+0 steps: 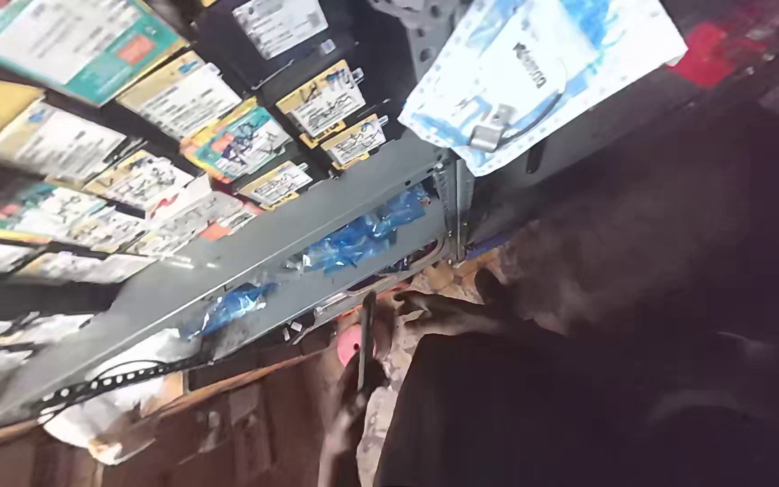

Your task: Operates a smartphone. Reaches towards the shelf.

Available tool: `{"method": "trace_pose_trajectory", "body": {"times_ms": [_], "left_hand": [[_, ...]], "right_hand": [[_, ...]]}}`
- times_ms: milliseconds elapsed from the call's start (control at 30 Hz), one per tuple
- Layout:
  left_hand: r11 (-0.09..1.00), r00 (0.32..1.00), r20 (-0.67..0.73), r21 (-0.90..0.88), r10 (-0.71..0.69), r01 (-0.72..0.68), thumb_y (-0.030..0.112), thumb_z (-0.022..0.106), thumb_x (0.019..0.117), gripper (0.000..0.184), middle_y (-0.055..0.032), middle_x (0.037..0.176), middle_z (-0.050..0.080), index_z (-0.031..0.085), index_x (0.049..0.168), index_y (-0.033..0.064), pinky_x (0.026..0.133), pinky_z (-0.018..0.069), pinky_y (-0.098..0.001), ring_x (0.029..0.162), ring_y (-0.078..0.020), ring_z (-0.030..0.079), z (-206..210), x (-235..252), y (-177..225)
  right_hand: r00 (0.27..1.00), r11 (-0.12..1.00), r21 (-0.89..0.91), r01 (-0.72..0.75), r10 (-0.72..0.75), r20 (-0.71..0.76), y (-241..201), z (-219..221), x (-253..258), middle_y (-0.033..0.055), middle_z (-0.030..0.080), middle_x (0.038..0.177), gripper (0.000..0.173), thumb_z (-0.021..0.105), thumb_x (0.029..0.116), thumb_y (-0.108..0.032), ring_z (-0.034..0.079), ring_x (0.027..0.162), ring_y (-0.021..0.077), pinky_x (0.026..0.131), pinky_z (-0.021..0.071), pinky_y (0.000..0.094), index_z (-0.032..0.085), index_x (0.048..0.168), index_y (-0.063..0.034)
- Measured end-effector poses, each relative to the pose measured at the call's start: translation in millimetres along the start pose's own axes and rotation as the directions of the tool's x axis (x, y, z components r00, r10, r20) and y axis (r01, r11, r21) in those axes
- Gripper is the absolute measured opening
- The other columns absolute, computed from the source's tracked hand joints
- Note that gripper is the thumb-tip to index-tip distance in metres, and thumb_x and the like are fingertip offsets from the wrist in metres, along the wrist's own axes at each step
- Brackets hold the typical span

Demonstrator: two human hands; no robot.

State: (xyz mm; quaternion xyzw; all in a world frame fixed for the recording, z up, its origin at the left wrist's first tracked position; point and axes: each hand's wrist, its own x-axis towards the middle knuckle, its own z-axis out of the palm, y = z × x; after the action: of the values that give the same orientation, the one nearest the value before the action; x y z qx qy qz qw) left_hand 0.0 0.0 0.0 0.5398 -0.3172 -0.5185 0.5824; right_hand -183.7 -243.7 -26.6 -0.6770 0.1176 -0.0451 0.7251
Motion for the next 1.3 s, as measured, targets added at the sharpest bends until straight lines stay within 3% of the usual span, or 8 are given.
{"method": "trace_pose_trajectory", "body": {"times_ms": [133, 367, 567, 667, 833, 967, 1133, 1300], "left_hand": [[0.976, 0.978, -0.025, 0.071, 0.209, -0.207, 0.056, 0.080, 0.0788, 0.092, -0.0054, 0.122, 0.069, 0.046, 0.145, 0.0027, 0.088, 0.0604, -0.0326, 0.102, -0.0133, 0.069, 66.9, 56.7, 19.0], [0.959, 0.965, 0.092, 0.118, 0.247, -0.257, 0.045, 0.084, 0.0803, 0.098, -0.0145, 0.132, 0.063, 0.036, 0.150, -0.0052, 0.093, 0.0605, -0.0379, 0.109, -0.0213, 0.068, 100.9, 71.7, 28.1], [0.974, 0.952, 0.260, -0.196, 0.161, -0.112, 0.046, 0.079, 0.0860, 0.089, -0.0044, 0.137, 0.062, 0.035, 0.153, 0.0083, 0.095, 0.0588, -0.0328, 0.113, -0.0144, 0.066, 117.3, 65.0, 33.0], [0.829, 0.905, 0.405, -0.546, 0.134, 0.121, 0.044, 0.073, 0.0918, 0.074, -0.0129, 0.132, 0.065, 0.042, 0.151, 0.0134, 0.082, 0.0627, -0.0401, 0.099, -0.0232, 0.072, 119.4, 69.9, 31.6], [0.661, 0.837, 0.518, -0.693, 0.178, 0.288, 0.020, 0.066, 0.0963, 0.064, -0.0220, 0.143, 0.055, 0.037, 0.153, 0.0130, 0.090, 0.0590, -0.0549, 0.116, -0.0379, 0.066, 129.3, 81.7, 44.4], [0.794, 0.892, 0.445, -0.569, 0.081, 0.212, 0.004, 0.068, 0.0908, 0.063, -0.0083, 0.131, 0.066, 0.044, 0.147, 0.0183, 0.092, 0.0608, -0.0466, 0.111, -0.0247, 0.069, 146.4, 75.0, 63.9], [0.766, 0.874, 0.469, -0.606, 0.127, 0.214, 0.004, 0.068, 0.0913, 0.068, -0.0111, 0.138, 0.060, 0.039, 0.151, 0.0163, 0.093, 0.0595, -0.0539, 0.118, -0.0303, 0.066, 149.5, 73.9, 60.7], [0.799, 0.915, 0.395, -0.575, 0.081, 0.178, -0.003, 0.065, 0.0872, 0.068, -0.0087, 0.131, 0.065, 0.041, 0.147, 0.0177, 0.088, 0.0618, -0.0525, 0.109, -0.0274, 0.071, 151.6, 71.0, 56.0]], "right_hand": [[0.961, 0.939, 0.292, 0.181, -0.106, -0.256, -64.4, 18.5, -4.4, 0.0023, 0.067, 0.127, 0.070, 0.073, 0.0917, -0.032, 0.062, 0.116, 0.0036, 0.101, 0.0521, 0.0231, 0.044, 0.145, 0.0022], [0.879, 0.750, 0.474, 0.461, -0.311, -0.362, -50.9, 7.7, -19.8, 0.0163, 0.063, 0.137, 0.080, 0.075, 0.0895, -0.041, 0.059, 0.130, 0.0272, 0.112, 0.0466, 0.0432, 0.041, 0.149, 0.0022], [0.878, 0.758, 0.475, 0.448, -0.273, -0.392, -55.3, 3.8, -54.9, -0.0008, 0.068, 0.134, 0.071, 0.073, 0.0896, -0.053, 0.062, 0.124, 0.0108, 0.107, 0.0503, 0.0325, 0.053, 0.145, -0.0128], [0.852, 0.668, 0.539, 0.513, -0.322, -0.412, -48.4, -1.2, -69.8, 0.0011, 0.071, 0.128, 0.049, 0.068, 0.0954, -0.046, 0.066, 0.119, 0.0116, 0.104, 0.0526, 0.0322, 0.064, 0.136, -0.0173], [0.798, 0.537, 0.592, 0.600, -0.357, -0.485, -43.8, -8.4, -74.3, 0.0038, 0.075, 0.119, 0.037, 0.061, 0.1013, -0.041, 0.070, 0.112, 0.0131, 0.100, 0.0560, 0.0352, 0.071, 0.125, -0.0153], [0.830, 0.646, 0.583, 0.493, -0.148, -0.538, -58.8, -1.8, -81.0, 0.0037, 0.077, 0.107, 0.041, 0.065, 0.0976, -0.049, 0.074, 0.100, 0.0128, 0.091, 0.0607, 0.0342, 0.072, 0.116, -0.0143], [0.711, 0.947, 0.221, 0.232, -0.010, -0.703, -62.5, 3.3, -92.8, -0.0029, 0.073, 0.107, 0.081, 0.055, 0.0891, -0.077, 0.068, 0.103, 0.0034, 0.093, 0.0581, 0.0279, 0.062, 0.123, -0.0044], [0.722, 0.969, 0.175, 0.177, -0.007, -0.692, -74.0, 5.8, -89.2, 0.0002, 0.072, 0.107, 0.069, 0.061, 0.0962, -0.057, 0.068, 0.103, 0.0027, 0.093, 0.0577, 0.0245, 0.056, 0.125, 0.0057]]}}
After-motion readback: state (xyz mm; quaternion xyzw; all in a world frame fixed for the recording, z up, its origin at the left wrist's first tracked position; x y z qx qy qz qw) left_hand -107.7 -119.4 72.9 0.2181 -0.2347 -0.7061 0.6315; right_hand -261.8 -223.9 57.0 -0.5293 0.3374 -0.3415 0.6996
